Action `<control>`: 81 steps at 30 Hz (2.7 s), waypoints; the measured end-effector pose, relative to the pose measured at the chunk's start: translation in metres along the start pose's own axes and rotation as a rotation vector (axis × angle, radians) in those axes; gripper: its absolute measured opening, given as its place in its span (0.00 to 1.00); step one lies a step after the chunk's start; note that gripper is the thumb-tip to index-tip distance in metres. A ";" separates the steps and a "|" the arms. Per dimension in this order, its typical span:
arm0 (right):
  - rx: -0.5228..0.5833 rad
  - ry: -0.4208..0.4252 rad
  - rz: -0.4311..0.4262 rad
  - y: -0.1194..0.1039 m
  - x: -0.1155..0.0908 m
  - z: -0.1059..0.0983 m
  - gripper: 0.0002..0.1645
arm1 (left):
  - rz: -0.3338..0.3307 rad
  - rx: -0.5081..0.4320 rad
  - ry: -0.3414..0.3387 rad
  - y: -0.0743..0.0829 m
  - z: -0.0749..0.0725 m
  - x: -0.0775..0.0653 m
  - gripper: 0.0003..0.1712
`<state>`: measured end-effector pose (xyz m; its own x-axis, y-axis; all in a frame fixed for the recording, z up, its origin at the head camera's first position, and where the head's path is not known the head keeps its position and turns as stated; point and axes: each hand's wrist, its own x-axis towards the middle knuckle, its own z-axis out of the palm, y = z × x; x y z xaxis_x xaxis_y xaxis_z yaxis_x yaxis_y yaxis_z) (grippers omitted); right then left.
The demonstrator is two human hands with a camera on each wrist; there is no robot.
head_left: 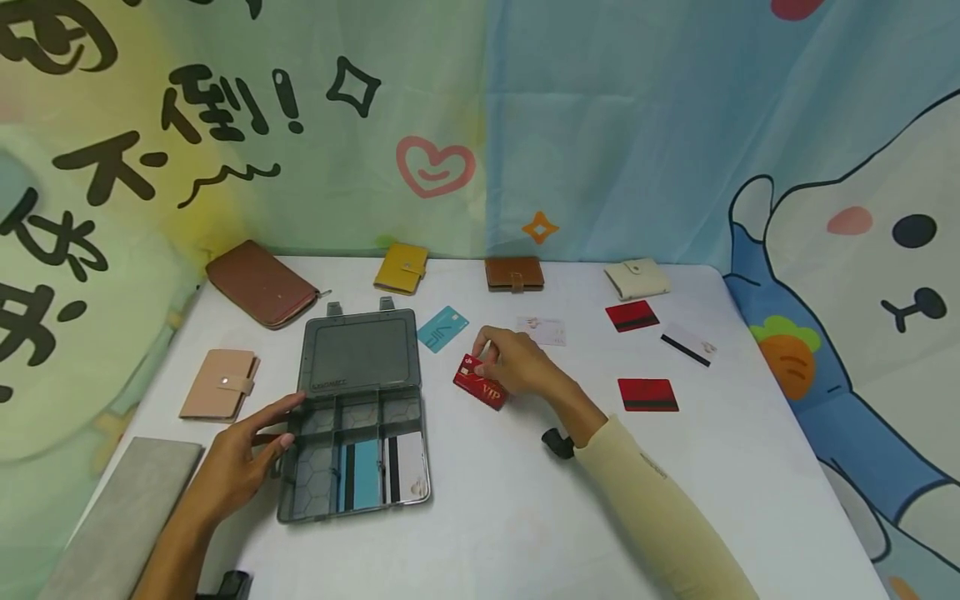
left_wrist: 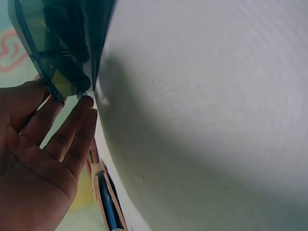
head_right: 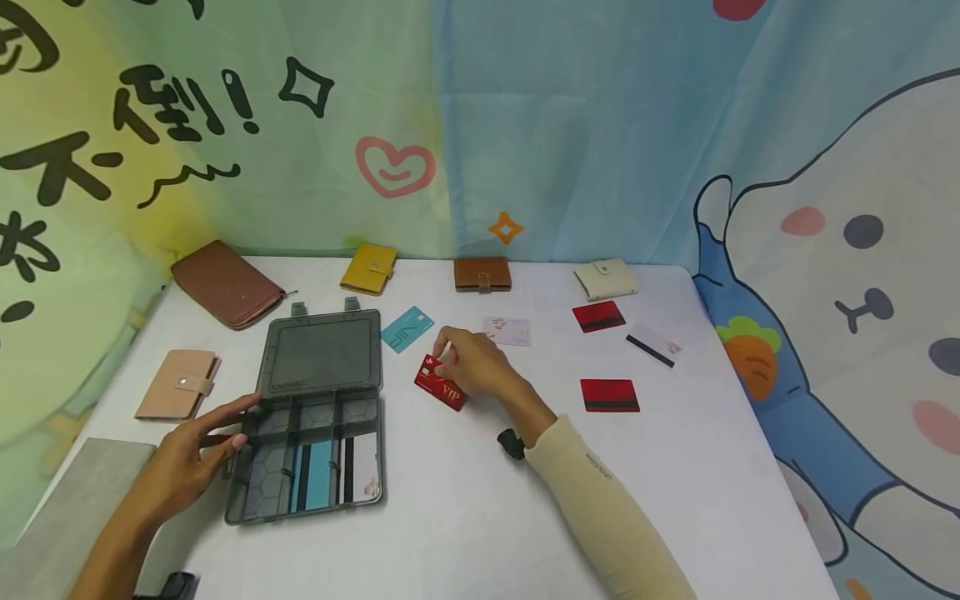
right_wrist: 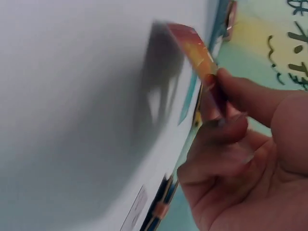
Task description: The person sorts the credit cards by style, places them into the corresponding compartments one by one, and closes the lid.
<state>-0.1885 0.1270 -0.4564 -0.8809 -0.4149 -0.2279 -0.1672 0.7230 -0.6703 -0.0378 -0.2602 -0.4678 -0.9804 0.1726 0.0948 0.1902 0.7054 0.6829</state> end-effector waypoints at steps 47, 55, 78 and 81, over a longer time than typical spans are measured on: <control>0.078 0.016 -0.315 -0.128 -0.009 0.114 0.17 | -0.001 -0.027 -0.008 0.005 -0.001 0.000 0.37; 0.182 0.023 -0.303 -0.076 0.038 0.055 0.23 | -0.013 -0.011 -0.012 0.007 0.000 -0.001 0.38; -0.319 -0.067 -0.104 -0.022 0.093 0.005 0.28 | -0.023 -0.014 -0.011 0.007 0.001 -0.002 0.38; -0.282 -0.075 -0.083 -0.019 0.087 0.002 0.27 | -0.016 -0.015 -0.009 0.007 0.001 -0.001 0.38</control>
<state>-0.2609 0.0756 -0.4650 -0.8255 -0.5113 -0.2390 -0.3629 0.8051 -0.4691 -0.0357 -0.2546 -0.4640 -0.9828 0.1679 0.0772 0.1738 0.6978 0.6949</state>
